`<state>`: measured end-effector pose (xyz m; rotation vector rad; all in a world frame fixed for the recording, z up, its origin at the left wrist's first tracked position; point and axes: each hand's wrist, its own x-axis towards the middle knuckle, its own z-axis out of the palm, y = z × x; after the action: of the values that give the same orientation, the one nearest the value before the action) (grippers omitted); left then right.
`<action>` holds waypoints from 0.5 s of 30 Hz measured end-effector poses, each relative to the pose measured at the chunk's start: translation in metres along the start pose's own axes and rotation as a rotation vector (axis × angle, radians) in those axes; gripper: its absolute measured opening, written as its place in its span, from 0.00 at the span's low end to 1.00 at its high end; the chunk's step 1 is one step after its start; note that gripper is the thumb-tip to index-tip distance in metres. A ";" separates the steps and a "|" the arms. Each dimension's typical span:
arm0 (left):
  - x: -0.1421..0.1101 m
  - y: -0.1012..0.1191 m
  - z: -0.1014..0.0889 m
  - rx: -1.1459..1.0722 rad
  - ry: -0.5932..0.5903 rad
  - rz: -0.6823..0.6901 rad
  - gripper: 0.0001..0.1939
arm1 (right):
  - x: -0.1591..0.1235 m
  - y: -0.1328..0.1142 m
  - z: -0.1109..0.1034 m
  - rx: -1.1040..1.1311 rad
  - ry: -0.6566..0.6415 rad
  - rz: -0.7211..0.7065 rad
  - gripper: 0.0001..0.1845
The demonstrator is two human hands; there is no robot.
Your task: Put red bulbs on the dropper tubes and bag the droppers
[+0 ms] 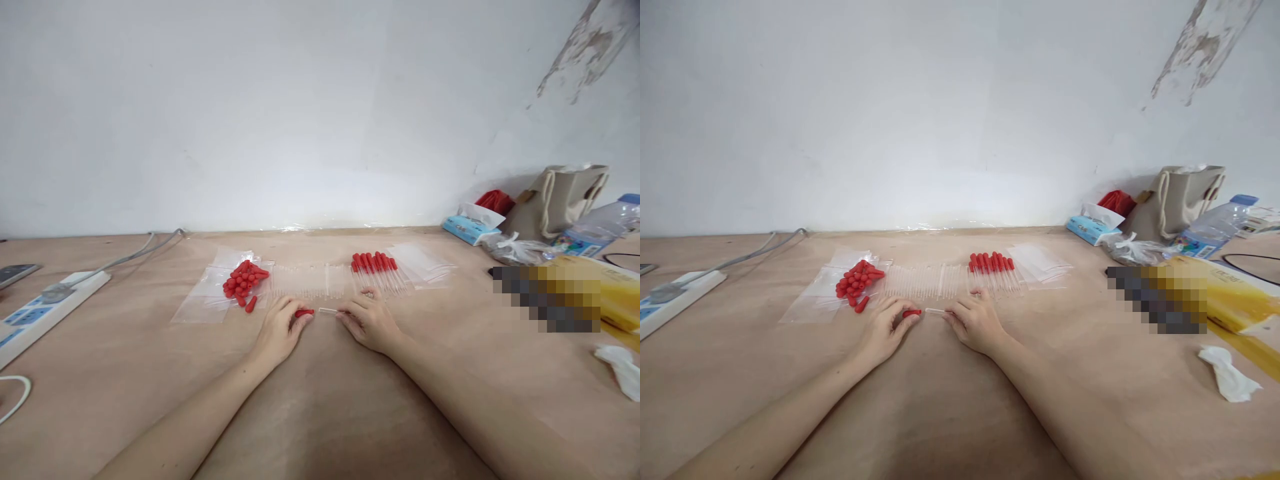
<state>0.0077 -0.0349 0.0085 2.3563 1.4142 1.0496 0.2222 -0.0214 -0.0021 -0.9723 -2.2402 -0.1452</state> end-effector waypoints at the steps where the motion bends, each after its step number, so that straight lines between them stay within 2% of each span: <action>1: 0.001 0.000 0.000 -0.020 -0.009 -0.003 0.05 | 0.000 0.000 0.000 -0.001 -0.002 -0.002 0.11; 9: -0.001 0.002 0.000 -0.058 -0.040 -0.048 0.06 | 0.003 -0.004 0.005 -0.002 -0.020 -0.102 0.10; 12: -0.001 0.000 0.001 -0.110 -0.082 -0.097 0.07 | 0.003 -0.005 0.005 0.013 -0.034 -0.122 0.11; 15: -0.001 -0.003 0.001 -0.179 -0.141 -0.073 0.08 | 0.004 -0.003 0.004 0.043 -0.057 -0.122 0.11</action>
<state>0.0064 -0.0340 0.0062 2.1881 1.2887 0.9301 0.2165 -0.0198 -0.0024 -0.8262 -2.3459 -0.1244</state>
